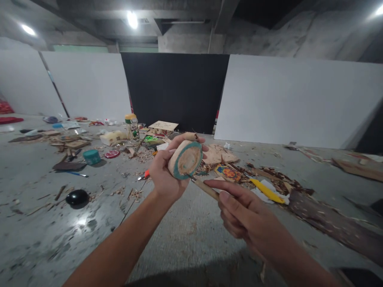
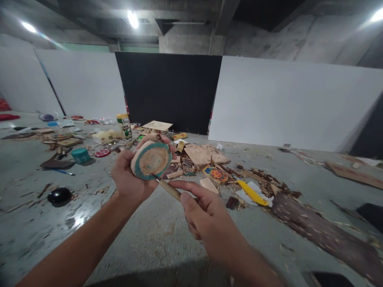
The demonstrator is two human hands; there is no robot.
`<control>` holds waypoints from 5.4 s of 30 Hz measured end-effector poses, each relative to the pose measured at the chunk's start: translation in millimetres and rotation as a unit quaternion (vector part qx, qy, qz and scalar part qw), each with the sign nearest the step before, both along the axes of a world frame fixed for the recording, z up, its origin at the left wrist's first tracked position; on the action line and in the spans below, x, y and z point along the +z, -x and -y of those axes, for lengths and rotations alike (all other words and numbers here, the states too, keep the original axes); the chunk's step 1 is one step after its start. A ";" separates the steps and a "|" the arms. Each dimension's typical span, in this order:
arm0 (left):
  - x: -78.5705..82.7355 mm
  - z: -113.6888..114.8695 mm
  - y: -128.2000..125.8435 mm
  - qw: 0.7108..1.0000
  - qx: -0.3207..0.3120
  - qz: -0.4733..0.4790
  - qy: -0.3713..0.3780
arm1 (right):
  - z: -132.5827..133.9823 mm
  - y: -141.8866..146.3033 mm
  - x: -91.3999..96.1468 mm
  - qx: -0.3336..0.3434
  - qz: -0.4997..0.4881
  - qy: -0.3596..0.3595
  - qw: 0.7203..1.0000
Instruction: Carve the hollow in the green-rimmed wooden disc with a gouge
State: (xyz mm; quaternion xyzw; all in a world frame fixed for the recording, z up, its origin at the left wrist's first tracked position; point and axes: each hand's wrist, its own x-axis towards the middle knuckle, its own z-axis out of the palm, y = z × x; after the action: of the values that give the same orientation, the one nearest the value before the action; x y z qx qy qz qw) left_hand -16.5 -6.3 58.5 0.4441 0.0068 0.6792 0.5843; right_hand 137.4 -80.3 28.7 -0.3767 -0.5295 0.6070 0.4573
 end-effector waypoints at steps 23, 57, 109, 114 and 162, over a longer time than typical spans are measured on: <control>-0.7 3.3 1.3 0.999 -0.029 -0.045 -0.010 | 9.6 -3.2 12.1 -0.106 0.227 -0.278 0.927; 10.0 -2.6 14.1 0.973 -0.153 -0.097 0.144 | 11.8 -18.3 23.1 -0.168 0.287 -0.355 0.874; 10.6 16.0 10.0 0.931 -0.275 -0.235 0.055 | 9.0 -16.1 36.2 -0.194 0.256 -0.627 0.709; 14.1 20.4 10.6 0.930 -0.273 -0.239 0.061 | 11.0 -18.7 35.6 -0.197 0.257 -0.644 0.693; -5.7 39.1 -24.4 0.990 -0.006 -0.139 -0.009 | -1.3 -6.2 -0.9 -0.259 0.228 -0.693 0.633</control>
State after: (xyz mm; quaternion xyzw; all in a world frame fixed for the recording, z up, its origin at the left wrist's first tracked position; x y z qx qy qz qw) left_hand 7.9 -45.4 52.8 0.5396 0.0796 0.6071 0.5778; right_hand 143.7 -79.0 27.7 -0.1975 -0.7625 -0.1866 0.5871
